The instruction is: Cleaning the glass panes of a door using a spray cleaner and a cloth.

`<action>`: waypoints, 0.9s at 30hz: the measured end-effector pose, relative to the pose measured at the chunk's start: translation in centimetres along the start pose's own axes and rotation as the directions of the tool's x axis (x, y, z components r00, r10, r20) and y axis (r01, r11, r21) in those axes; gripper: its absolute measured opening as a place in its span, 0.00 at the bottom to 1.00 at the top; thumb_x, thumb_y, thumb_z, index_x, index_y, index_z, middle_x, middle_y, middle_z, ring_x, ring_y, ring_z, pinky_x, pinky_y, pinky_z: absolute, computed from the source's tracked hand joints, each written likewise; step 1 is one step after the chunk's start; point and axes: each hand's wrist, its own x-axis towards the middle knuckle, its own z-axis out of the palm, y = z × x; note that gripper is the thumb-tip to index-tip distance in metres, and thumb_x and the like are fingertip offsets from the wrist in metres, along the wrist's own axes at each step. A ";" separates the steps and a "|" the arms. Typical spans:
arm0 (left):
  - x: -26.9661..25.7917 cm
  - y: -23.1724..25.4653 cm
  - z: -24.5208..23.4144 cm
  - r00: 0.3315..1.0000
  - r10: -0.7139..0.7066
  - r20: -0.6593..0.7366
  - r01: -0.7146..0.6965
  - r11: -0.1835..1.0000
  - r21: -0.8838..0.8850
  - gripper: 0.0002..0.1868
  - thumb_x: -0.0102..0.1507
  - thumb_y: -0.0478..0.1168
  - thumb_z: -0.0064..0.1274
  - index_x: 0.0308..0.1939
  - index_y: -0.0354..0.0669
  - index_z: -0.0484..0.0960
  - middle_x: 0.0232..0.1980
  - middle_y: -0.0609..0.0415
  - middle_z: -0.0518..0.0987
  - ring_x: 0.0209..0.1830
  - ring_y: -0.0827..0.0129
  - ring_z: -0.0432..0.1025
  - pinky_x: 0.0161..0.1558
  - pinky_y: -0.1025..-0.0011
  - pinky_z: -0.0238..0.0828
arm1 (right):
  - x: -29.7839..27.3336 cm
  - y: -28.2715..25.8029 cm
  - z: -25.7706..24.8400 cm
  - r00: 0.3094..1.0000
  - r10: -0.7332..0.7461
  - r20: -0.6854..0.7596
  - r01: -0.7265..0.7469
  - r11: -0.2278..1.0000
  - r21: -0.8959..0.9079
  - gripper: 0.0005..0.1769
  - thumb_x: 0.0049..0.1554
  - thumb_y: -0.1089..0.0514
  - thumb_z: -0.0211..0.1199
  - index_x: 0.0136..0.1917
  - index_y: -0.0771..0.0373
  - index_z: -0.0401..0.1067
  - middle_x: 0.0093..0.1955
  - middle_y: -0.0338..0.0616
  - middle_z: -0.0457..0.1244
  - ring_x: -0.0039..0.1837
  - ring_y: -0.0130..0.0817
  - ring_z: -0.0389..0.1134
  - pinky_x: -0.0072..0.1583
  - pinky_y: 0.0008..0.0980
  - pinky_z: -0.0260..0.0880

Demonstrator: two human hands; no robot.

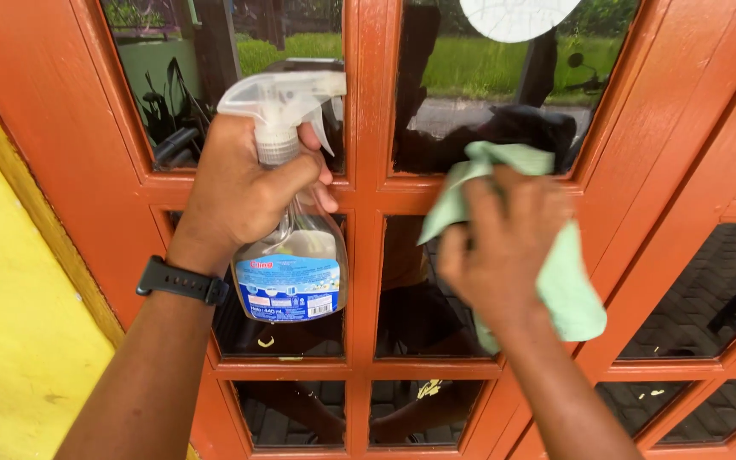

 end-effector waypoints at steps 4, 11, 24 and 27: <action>-0.2 0.1 0.0 1.000 0.014 -0.010 -0.014 1.000 0.001 0.06 0.62 0.23 0.46 0.41 0.33 0.74 0.35 0.49 0.80 0.31 0.66 0.81 0.33 0.68 0.86 | 1.9 -4.1 0.6 0.995 -0.102 0.020 0.097 0.984 0.150 0.22 0.51 0.55 0.60 0.58 0.63 0.68 0.63 0.52 0.59 0.62 0.53 0.58 0.66 0.57 0.55; 0.2 0.4 -0.3 0.999 -0.040 -0.002 0.040 0.999 -0.008 0.06 0.61 0.23 0.46 0.40 0.32 0.74 0.33 0.50 0.80 0.29 0.65 0.82 0.31 0.69 0.83 | -0.3 3.7 1.4 0.970 -0.242 -0.019 0.243 0.970 0.020 0.20 0.54 0.53 0.60 0.59 0.60 0.72 0.58 0.48 0.61 0.60 0.45 0.60 0.63 0.54 0.59; 0.1 0.0 0.0 0.999 0.037 -0.006 -0.037 0.999 -0.005 0.06 0.61 0.23 0.47 0.40 0.32 0.75 0.34 0.49 0.80 0.30 0.66 0.82 0.32 0.69 0.83 | 2.5 -4.4 1.7 0.993 -0.088 -0.077 0.093 0.994 0.064 0.19 0.52 0.52 0.57 0.56 0.59 0.70 0.55 0.43 0.60 0.58 0.41 0.58 0.64 0.52 0.52; 0.0 0.7 0.5 0.999 0.009 -0.045 -0.008 1.000 0.024 0.05 0.62 0.23 0.47 0.39 0.32 0.75 0.34 0.50 0.80 0.29 0.67 0.80 0.32 0.69 0.84 | 3.3 -4.9 2.1 0.986 -0.097 -0.138 0.114 0.986 0.121 0.19 0.54 0.53 0.57 0.57 0.61 0.70 0.55 0.43 0.60 0.60 0.42 0.59 0.67 0.49 0.54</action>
